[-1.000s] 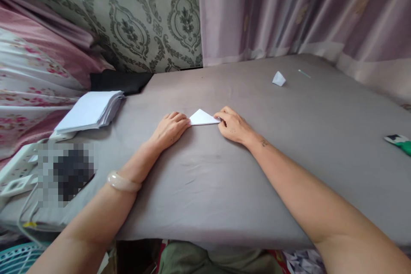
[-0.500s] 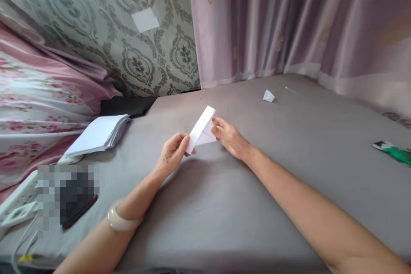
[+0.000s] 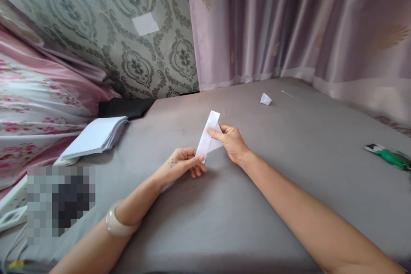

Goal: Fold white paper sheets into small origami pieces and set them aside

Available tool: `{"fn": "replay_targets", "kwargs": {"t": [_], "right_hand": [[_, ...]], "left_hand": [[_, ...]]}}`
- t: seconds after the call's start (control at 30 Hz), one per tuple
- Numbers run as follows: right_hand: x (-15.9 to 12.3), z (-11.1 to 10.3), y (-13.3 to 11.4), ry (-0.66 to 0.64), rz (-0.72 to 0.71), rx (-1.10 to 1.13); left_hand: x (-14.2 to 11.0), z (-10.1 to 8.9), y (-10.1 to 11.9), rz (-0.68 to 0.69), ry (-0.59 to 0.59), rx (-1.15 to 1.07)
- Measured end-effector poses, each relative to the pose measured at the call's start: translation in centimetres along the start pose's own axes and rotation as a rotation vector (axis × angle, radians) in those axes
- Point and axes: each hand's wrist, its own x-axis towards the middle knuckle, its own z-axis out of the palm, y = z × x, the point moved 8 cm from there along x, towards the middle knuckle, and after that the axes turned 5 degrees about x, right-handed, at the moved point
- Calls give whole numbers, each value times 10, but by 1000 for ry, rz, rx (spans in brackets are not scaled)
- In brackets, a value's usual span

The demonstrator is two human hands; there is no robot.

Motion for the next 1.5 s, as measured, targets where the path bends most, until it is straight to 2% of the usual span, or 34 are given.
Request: {"fn": "replay_targets", "kwargs": {"t": [0.13, 0.23, 0.27, 0.3, 0.4, 0.43, 0.47, 0.6, 0.7, 0.77, 0.87, 1.03, 1.23, 1.5], "right_hand": [[-5, 6, -6, -50, -35, -104], [-11, 12, -12, -89, -77, -201], [-13, 15, -14, -103, -94, -231], [-15, 18, -16, -119, -109, -261], [-20, 27, -17, -169, -146, -358], [-22, 30, -17, -179, -160, -389], [-23, 32, -18, -184, -175, -419], [-27, 36, -19, -174, -219, -535], [-29, 35, -24, -112, -285, -637], [-33, 31, -33, -6, -418, -714], [-40, 29, -42, 117, -628, -842], [-46, 40, -38, 55, -759, -965], [-60, 61, -47, 61, -909, -1133], [-53, 95, -46, 55, -992, -1320]], "left_hand": [[-8, 13, -1, -56, -222, 25], [-14, 11, 3, -63, -367, 62], [-14, 7, 7, -51, -383, 48], [-12, -2, 14, 2, -319, 7], [-6, -47, 41, 241, 181, -161], [-7, -54, 47, 286, 283, -220], [-6, -53, 51, 305, 317, -272], [1, -34, 59, 310, 347, -416], [5, -28, 52, 280, 457, -535], [8, -28, 43, 257, 521, -598], [14, -26, 31, 227, 550, -644], [14, -25, 25, 274, 568, -648], [2, -27, 35, 377, 537, -640], [-13, -52, 42, 488, 641, -631]]}}
